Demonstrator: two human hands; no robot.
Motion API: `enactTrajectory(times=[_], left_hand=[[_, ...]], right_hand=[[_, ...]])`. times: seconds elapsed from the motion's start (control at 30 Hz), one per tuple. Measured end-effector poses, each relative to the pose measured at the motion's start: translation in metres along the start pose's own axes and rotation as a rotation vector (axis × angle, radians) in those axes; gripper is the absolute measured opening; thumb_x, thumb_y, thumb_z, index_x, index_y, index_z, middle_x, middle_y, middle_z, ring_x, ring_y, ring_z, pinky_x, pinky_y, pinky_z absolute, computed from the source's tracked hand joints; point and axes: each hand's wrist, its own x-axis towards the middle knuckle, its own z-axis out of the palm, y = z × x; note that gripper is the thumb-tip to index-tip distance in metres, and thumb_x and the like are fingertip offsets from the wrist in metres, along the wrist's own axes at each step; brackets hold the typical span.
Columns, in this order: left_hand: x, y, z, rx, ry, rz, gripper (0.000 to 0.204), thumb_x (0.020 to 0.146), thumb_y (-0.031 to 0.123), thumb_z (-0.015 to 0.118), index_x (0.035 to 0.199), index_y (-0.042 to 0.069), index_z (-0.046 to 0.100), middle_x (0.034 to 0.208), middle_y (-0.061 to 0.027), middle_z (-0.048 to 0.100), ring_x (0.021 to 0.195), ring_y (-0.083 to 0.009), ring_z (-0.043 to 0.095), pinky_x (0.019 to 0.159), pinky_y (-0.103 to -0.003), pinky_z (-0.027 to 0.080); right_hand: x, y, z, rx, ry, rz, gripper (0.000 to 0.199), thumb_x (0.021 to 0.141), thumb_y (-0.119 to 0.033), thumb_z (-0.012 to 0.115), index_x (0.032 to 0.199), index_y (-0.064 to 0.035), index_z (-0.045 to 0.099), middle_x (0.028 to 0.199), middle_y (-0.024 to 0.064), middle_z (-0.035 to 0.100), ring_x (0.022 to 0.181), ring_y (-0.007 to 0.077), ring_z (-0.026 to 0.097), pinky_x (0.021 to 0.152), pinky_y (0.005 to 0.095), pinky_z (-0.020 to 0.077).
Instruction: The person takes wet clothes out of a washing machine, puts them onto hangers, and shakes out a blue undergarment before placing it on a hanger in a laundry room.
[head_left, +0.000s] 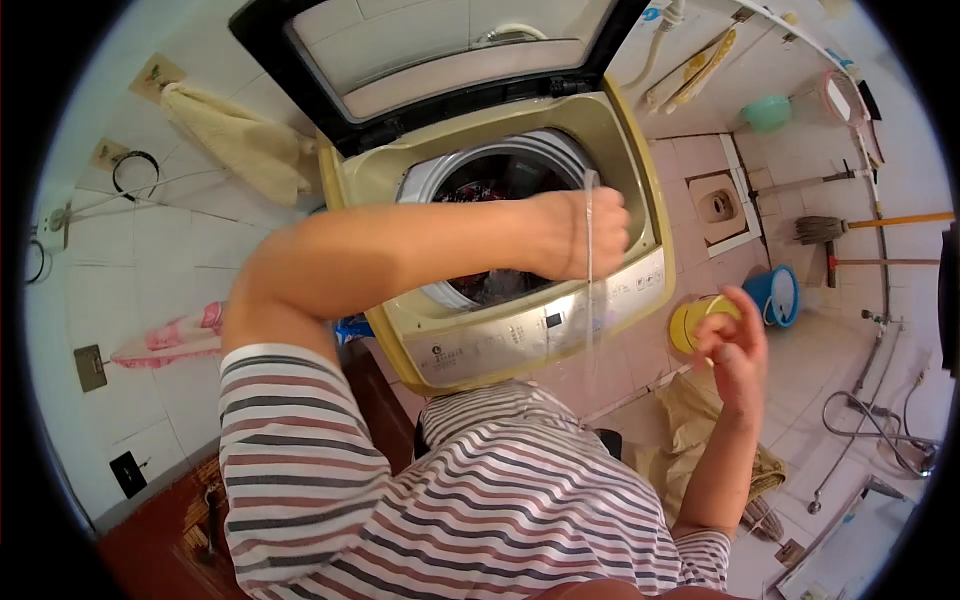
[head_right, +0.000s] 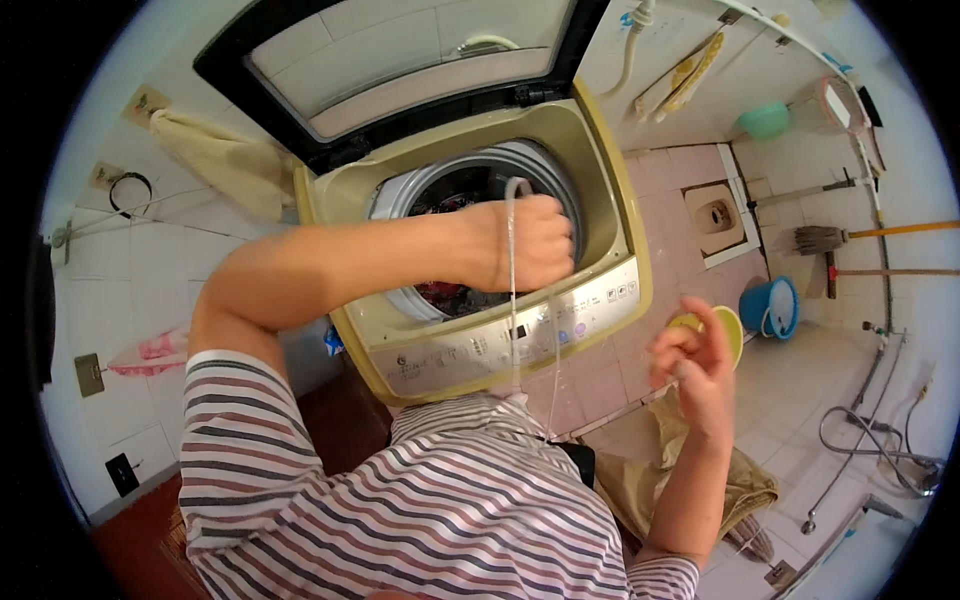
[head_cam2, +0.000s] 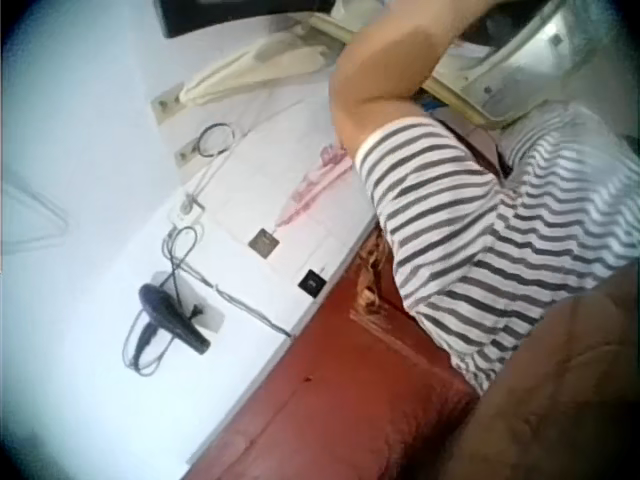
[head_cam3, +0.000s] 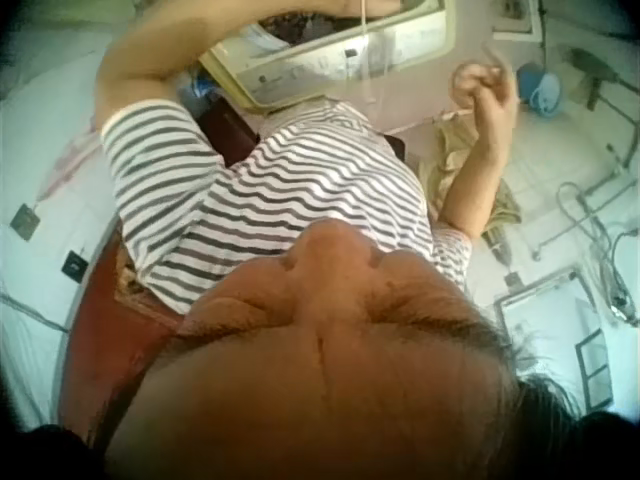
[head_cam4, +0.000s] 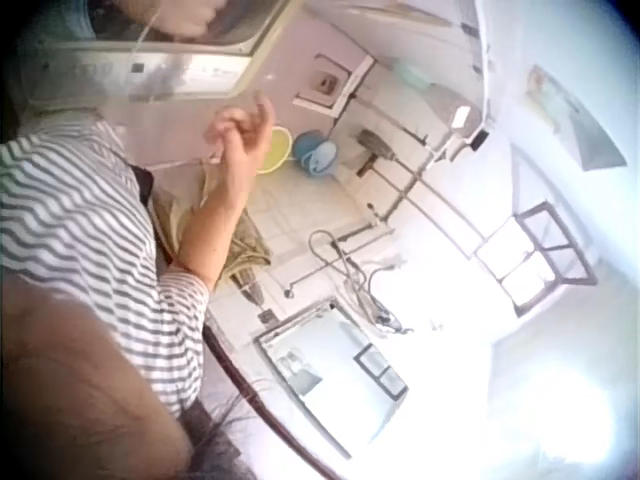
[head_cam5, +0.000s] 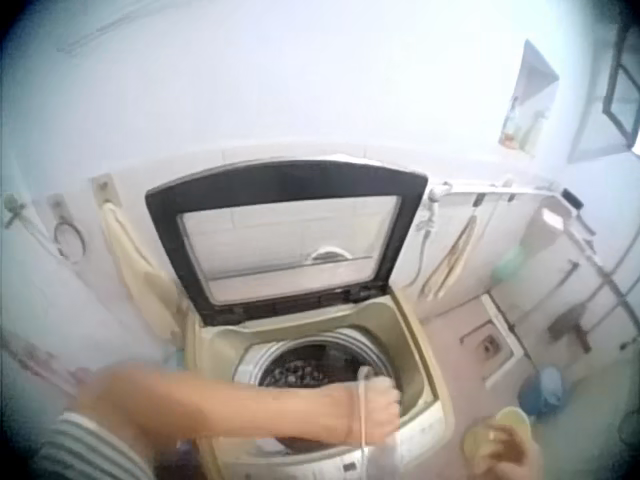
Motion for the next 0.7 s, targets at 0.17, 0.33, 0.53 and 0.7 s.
enactTrajectory(times=[0.17,0.33,0.53,0.7], left_hand=[[0.063,-0.037,0.050,-0.156,-0.105,0.124,0.010,0.067,0.014,0.055,0.064,0.010,0.064,0.068,-0.0071,0.065,0.070,-0.0264,0.064,0.058,-0.038,0.050],[0.088,-0.048,0.124,-0.310,-0.337,0.158,0.013,0.064,0.012,0.055,0.069,0.006,0.066,0.070,-0.0122,0.064,0.069,-0.0292,0.063,0.056,-0.039,0.049],[0.090,-0.058,0.162,-0.404,-0.359,0.196,0.012,0.067,0.010,0.055,0.068,0.003,0.064,0.073,-0.0130,0.064,0.068,-0.0301,0.062,0.057,-0.039,0.049],[0.073,-0.058,0.167,-0.515,0.520,0.391,0.008,0.070,0.014,0.054,0.069,0.006,0.054,0.073,-0.0059,0.053,0.077,-0.0229,0.054,0.069,-0.034,0.044]], right_hand=[[0.009,0.008,0.014,-0.539,-0.049,-0.133,0.051,0.073,0.004,0.053,0.123,-0.0005,0.042,0.094,0.0154,0.059,0.068,0.0202,0.059,0.058,0.0284,0.0490],[0.021,0.003,0.073,-0.729,-0.051,0.000,0.047,0.072,0.013,0.047,0.117,-0.0016,0.047,0.096,0.0155,0.060,0.082,0.0259,0.059,0.074,0.0315,0.0481],[0.054,0.007,0.056,-0.667,-0.222,0.249,0.034,0.063,0.016,0.043,0.091,0.0021,0.058,0.088,0.0137,0.060,0.081,0.0267,0.059,0.075,0.0314,0.0472],[0.045,-0.009,0.018,-0.746,-0.227,0.329,0.027,0.064,0.012,0.051,0.087,0.0022,0.058,0.087,0.0128,0.060,0.080,0.0231,0.060,0.073,0.0290,0.0476]])
